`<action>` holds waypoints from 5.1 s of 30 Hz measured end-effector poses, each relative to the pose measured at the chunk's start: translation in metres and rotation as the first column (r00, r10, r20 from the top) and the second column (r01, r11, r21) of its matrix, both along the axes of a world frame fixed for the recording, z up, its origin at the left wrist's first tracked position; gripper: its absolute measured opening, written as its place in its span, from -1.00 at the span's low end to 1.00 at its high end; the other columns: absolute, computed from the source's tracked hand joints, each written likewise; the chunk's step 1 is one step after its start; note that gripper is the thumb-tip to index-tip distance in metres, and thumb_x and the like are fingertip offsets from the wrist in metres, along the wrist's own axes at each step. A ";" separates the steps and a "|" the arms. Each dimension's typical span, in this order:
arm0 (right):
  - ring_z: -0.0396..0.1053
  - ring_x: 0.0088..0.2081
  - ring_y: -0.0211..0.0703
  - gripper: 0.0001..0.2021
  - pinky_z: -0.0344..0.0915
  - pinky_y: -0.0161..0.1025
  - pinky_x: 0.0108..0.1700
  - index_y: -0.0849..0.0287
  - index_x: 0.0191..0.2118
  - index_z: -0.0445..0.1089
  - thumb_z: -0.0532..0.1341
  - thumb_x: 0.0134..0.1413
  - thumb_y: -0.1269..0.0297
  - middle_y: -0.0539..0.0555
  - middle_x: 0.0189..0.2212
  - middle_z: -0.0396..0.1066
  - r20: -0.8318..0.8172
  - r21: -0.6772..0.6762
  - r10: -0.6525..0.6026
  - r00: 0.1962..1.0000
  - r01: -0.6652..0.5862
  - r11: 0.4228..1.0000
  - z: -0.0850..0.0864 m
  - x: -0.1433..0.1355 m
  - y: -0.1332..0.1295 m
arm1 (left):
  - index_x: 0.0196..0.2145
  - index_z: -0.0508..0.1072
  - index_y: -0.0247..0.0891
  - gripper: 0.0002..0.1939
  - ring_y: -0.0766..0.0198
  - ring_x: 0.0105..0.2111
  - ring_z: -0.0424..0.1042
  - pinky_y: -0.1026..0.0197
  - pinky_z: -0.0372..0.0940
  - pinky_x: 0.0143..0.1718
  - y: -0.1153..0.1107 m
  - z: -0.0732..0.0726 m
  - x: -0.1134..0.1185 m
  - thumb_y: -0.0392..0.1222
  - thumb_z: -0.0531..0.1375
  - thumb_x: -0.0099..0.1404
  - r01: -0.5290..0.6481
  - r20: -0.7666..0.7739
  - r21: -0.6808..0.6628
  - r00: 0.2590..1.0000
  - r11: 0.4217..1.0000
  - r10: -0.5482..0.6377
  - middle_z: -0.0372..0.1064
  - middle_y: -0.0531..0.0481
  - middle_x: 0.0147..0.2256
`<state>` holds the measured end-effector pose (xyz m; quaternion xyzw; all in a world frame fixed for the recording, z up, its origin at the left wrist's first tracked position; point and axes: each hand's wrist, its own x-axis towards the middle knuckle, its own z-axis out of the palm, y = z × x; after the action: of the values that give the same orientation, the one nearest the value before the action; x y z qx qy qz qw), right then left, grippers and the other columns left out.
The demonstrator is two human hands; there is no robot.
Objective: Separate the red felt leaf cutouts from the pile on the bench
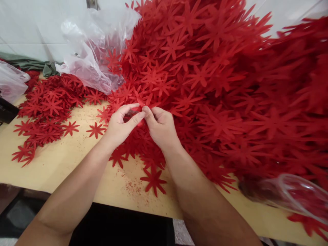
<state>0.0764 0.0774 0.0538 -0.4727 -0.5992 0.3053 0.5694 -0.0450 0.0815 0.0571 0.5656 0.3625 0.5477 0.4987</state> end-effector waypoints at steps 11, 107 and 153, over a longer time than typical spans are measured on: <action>0.39 -0.29 -0.25 -0.72 0.36 -0.20 -0.15 0.13 -0.34 0.32 0.26 -0.10 0.04 0.01 -0.38 0.44 -0.077 0.015 0.289 0.954 -0.289 0.957 -0.005 -0.003 0.002 | -0.46 0.38 -0.22 -0.93 0.48 -0.52 0.26 0.38 0.22 -0.40 0.012 0.000 -0.008 -0.20 0.18 0.16 -0.252 0.189 -0.149 0.942 0.956 0.278 0.30 0.15 -0.54; 0.18 -0.55 -0.39 -0.59 0.25 -0.36 -0.50 0.13 -0.42 0.36 0.28 -0.24 -0.14 -0.08 -0.56 0.31 -0.268 -0.161 0.286 0.920 -0.336 0.928 -0.004 0.004 0.003 | -0.25 0.43 -0.24 -0.83 0.29 -0.13 0.37 0.17 0.26 -0.02 0.003 -0.002 -0.003 -0.23 0.14 0.16 -0.172 -0.134 0.161 0.972 0.972 0.195 0.40 -0.04 -0.18; 0.26 -0.46 -0.36 -0.61 0.30 -0.30 -0.32 0.15 -0.45 0.25 0.16 -0.06 -0.13 -0.07 -0.52 0.29 -0.034 -0.021 0.226 0.973 -0.227 0.974 -0.006 -0.005 -0.002 | -0.50 0.35 -0.23 -0.85 0.48 -0.52 0.24 0.37 0.21 -0.41 0.011 -0.008 -0.005 -0.14 0.21 0.14 -0.240 0.236 -0.155 0.933 0.958 0.272 0.26 0.15 -0.55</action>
<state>0.0713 0.0751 0.0481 -0.4035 -0.6363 0.3832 0.5343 -0.0498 0.0926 0.0495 0.4066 0.3994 0.6524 0.4995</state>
